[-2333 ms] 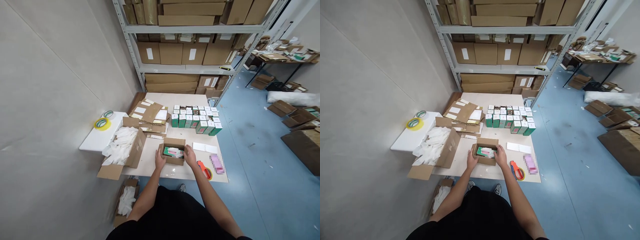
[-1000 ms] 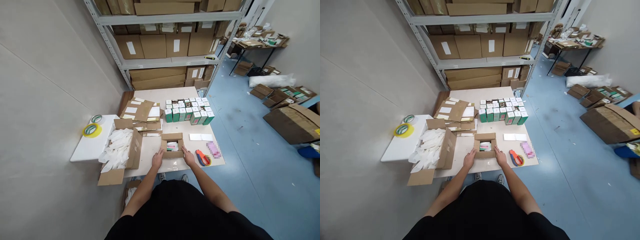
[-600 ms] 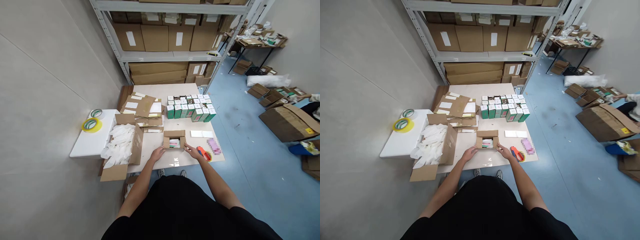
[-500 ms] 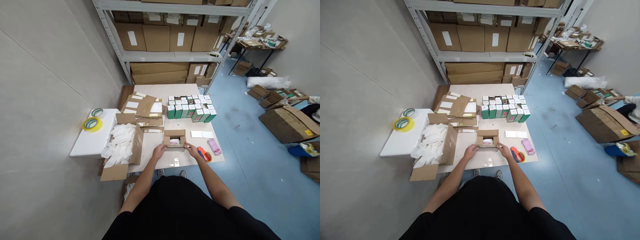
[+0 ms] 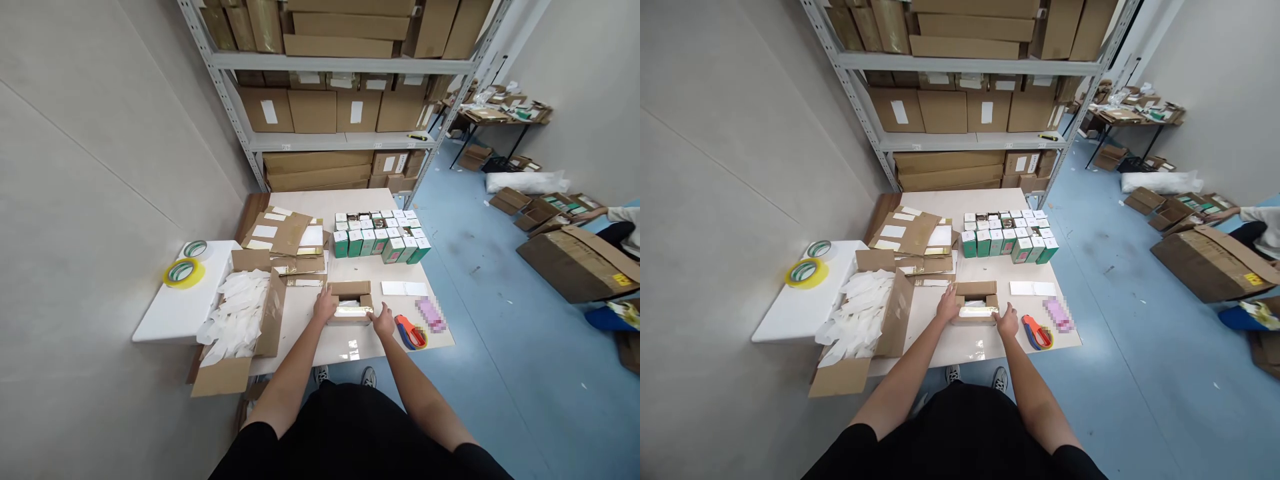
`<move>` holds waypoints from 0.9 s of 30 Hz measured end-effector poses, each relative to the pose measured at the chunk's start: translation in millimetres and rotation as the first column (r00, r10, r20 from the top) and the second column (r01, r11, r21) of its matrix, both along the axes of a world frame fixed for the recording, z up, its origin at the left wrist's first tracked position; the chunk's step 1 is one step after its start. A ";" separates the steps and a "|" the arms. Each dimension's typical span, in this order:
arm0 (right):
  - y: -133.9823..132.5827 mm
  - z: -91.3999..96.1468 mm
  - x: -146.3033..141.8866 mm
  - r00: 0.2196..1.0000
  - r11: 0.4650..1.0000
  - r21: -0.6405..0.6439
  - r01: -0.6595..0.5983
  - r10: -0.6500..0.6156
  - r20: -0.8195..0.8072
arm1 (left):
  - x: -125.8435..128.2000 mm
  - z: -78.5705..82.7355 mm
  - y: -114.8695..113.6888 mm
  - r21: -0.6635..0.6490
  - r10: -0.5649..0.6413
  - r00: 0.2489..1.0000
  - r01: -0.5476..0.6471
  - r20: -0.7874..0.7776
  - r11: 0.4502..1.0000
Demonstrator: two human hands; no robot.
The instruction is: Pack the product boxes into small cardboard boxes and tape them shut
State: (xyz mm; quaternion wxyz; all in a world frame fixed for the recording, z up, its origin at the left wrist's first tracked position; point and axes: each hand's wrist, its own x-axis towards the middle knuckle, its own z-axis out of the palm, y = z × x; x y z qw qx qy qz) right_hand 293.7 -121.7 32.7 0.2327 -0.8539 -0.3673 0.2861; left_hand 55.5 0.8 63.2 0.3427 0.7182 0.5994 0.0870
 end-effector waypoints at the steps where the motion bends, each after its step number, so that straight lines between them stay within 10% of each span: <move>1: 0.2 0.1 -0.8 1.000 1.000 -0.013 -0.003 0.003 0.013 | 4.9 3.1 12.1 -0.016 -0.022 1.000 0.022 0.002 1.000; 8: 3.7 -3.4 -2.1 0.997 0.999 -0.019 -0.030 0.031 0.065 | 12.2 24.9 53.2 -0.008 -0.229 0.971 0.229 -0.064 0.973; 19: 3.2 -7.1 5.7 0.995 0.981 0.168 -0.096 0.094 0.018 | 14.3 -3.5 -35.2 -0.168 -0.345 0.919 0.315 -0.190 0.934; 27: -20.8 13.3 89.4 0.988 0.963 0.248 -0.103 0.069 0.141 | 12.6 9.5 9.5 -0.355 -0.504 0.821 0.402 -0.267 0.844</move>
